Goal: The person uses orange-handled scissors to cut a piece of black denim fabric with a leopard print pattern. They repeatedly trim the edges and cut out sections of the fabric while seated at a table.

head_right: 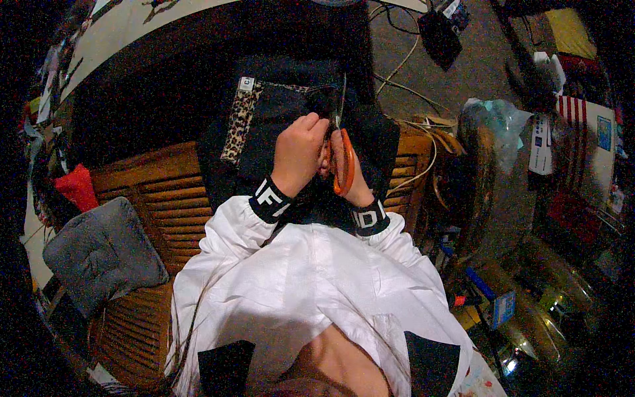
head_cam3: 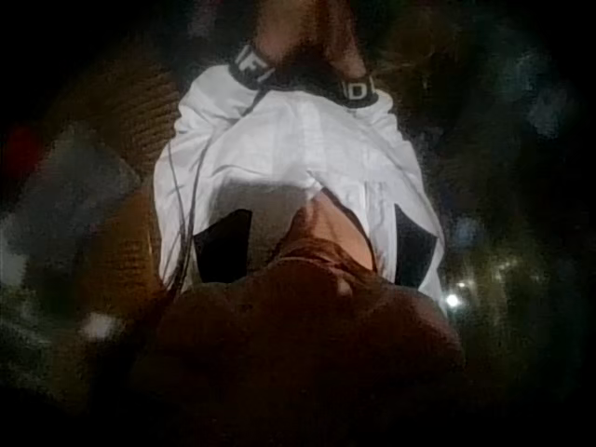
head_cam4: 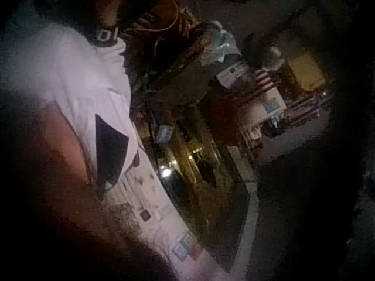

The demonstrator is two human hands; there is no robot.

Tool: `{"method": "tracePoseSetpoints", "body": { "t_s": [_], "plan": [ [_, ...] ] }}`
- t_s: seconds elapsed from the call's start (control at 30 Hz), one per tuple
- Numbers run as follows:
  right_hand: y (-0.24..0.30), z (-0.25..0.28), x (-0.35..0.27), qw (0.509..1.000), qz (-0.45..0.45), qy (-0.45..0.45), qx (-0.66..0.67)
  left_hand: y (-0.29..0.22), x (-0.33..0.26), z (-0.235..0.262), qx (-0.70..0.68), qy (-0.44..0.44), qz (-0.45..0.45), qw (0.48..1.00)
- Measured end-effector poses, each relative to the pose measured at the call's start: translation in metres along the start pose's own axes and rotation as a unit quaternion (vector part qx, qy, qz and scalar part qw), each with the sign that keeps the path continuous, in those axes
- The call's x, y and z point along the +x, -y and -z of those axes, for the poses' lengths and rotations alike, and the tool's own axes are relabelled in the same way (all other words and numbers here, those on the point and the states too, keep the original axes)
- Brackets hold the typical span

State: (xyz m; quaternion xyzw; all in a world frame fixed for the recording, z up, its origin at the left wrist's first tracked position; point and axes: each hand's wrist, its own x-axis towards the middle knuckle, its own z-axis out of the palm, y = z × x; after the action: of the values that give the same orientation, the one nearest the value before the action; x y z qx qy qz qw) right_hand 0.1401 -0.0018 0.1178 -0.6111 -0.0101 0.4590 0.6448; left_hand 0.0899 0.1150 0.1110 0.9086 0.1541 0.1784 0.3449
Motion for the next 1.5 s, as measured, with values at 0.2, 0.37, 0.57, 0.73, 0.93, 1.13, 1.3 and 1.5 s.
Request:
{"method": "tracePoseSetpoints", "body": {
  "t_s": [0.2, 0.37, 0.57, 0.73, 0.93, 1.13, 1.3, 1.5],
  "plan": [
    [-0.009, 0.006, 0.003, 1.0, -0.012, -0.004, 0.012, -0.001, -0.005, 0.004, -0.028, 0.008, 0.006, 1.0],
    [-0.001, -0.005, -0.005, 0.999, -0.035, -0.031, -0.014, 0.003, -0.011, 0.01, -0.04, -0.006, 0.007, 0.999],
    [-0.022, 0.005, 0.006, 0.975, 0.164, -0.111, -0.104, -0.008, -0.021, 0.02, -0.044, 0.0, -0.006, 0.999],
    [-0.001, -0.009, -0.001, 0.994, 0.039, -0.096, 0.017, -0.011, -0.023, 0.023, -0.054, -0.011, -0.004, 0.998],
    [-0.003, -0.006, -0.001, 0.996, -0.014, -0.089, 0.017, -0.01, -0.026, 0.02, -0.077, -0.014, 0.028, 0.997],
    [-0.003, -0.008, -0.006, 0.997, -0.018, -0.072, -0.033, -0.008, -0.031, 0.018, -0.071, -0.017, 0.03, 0.997],
    [-0.014, -0.002, -0.005, 0.998, -0.003, -0.055, -0.042, -0.007, -0.034, 0.014, -0.062, -0.008, 0.029, 0.998],
    [-0.01, 0.0, -0.007, 0.993, 0.043, -0.044, -0.104, -0.014, -0.028, 0.02, -0.072, -0.022, 0.021, 0.997]
  ]
}}
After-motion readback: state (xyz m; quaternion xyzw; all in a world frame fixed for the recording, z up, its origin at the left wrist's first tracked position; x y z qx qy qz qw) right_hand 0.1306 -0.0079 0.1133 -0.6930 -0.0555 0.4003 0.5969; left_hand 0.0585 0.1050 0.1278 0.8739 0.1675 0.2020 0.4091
